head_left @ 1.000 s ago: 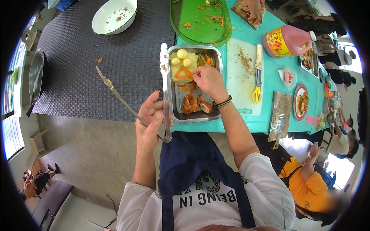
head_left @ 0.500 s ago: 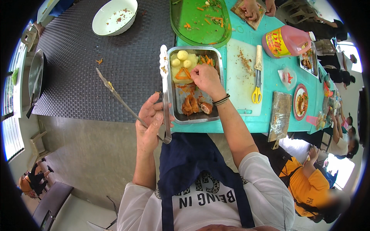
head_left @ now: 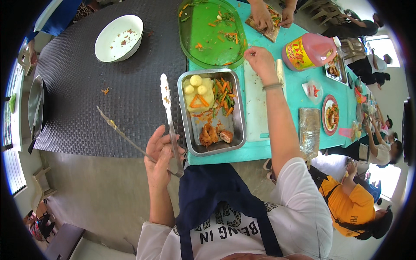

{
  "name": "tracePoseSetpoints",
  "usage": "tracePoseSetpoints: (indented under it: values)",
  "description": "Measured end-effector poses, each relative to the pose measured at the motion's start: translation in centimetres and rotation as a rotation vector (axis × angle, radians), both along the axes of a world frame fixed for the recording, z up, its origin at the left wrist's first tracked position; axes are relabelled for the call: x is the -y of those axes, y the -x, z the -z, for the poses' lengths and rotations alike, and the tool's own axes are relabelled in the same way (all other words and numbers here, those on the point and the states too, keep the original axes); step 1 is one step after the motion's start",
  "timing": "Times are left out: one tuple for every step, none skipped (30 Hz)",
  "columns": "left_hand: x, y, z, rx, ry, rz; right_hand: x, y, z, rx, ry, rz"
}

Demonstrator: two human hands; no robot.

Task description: The person assembles food trays by scooping mashed potatoes, shaping dough balls, and arranging them alongside cooked meat and vegetables. They use a spoon and tongs to transfer items from bowls and trays into a metal serving tray, then place the finished tray on the table.

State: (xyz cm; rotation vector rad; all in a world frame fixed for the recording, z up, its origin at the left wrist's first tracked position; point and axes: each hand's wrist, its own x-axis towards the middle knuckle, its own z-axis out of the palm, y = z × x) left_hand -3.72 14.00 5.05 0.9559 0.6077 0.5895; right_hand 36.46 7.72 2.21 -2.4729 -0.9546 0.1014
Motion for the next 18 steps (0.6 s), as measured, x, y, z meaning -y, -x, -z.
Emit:
tracePoseSetpoints:
  values:
    - [-0.1,0.0,0.1,-0.007,0.003,0.007,-0.4,-1.8,0.6,0.027,0.042,0.011]
    - [-0.3,0.0,0.2,-0.014,0.004,0.011,-0.9,-3.6,1.5,0.054,0.081,0.020]
    - [-0.5,0.0,0.3,-0.023,0.004,0.013,-1.5,-4.9,2.2,0.079,0.120,0.026]
    - [-0.6,-0.1,0.3,-0.022,0.007,0.016,-2.2,-5.4,2.5,0.079,0.143,0.041]
    - [-0.7,-0.2,0.4,-0.021,0.009,0.019,-2.9,-5.8,3.0,0.079,0.167,0.056]
    - [-0.9,-0.3,0.4,-0.024,0.009,0.017,-4.0,-5.9,3.6,0.075,0.187,0.066]
    - [-1.1,-0.4,0.4,-0.020,0.008,0.021,-4.8,-6.2,4.3,0.097,0.230,0.091]
    - [-1.3,-0.5,0.4,-0.016,0.007,0.025,-5.4,-6.5,5.0,0.120,0.273,0.117]
    - [-1.5,-0.5,0.5,-0.018,0.003,0.019,-6.5,-6.0,5.0,0.139,0.313,0.132]
    - [-1.6,-0.5,0.5,-0.021,0.003,0.011,-7.2,-5.5,4.9,0.145,0.334,0.119]
    - [-1.8,-0.5,0.5,-0.024,0.003,0.003,-7.6,-5.0,4.8,0.153,0.356,0.106]
    - [-1.9,-0.5,0.5,-0.025,0.007,0.001,-7.7,-4.7,4.4,0.162,0.381,0.098]
    - [-2.1,-0.5,0.6,-0.028,0.008,0.000,-7.9,-4.9,4.6,0.172,0.390,0.118]
    - [-2.2,-0.5,0.6,-0.032,0.010,0.000,-8.2,-5.2,5.0,0.182,0.400,0.139]
    - [-2.3,-0.5,0.6,-0.037,0.013,-0.003,-8.5,-5.3,4.9,0.190,0.410,0.157]
    - [-2.4,-0.5,0.6,-0.037,0.016,-0.005,-8.6,-5.3,4.9,0.164,0.423,0.163]
    - [-2.5,-0.4,0.7,-0.036,0.019,-0.006,-8.7,-5.3,4.8,0.138,0.435,0.170]
    - [-2.6,-0.4,0.8,-0.034,0.021,-0.009,-8.9,-5.3,4.5,0.114,0.446,0.176]
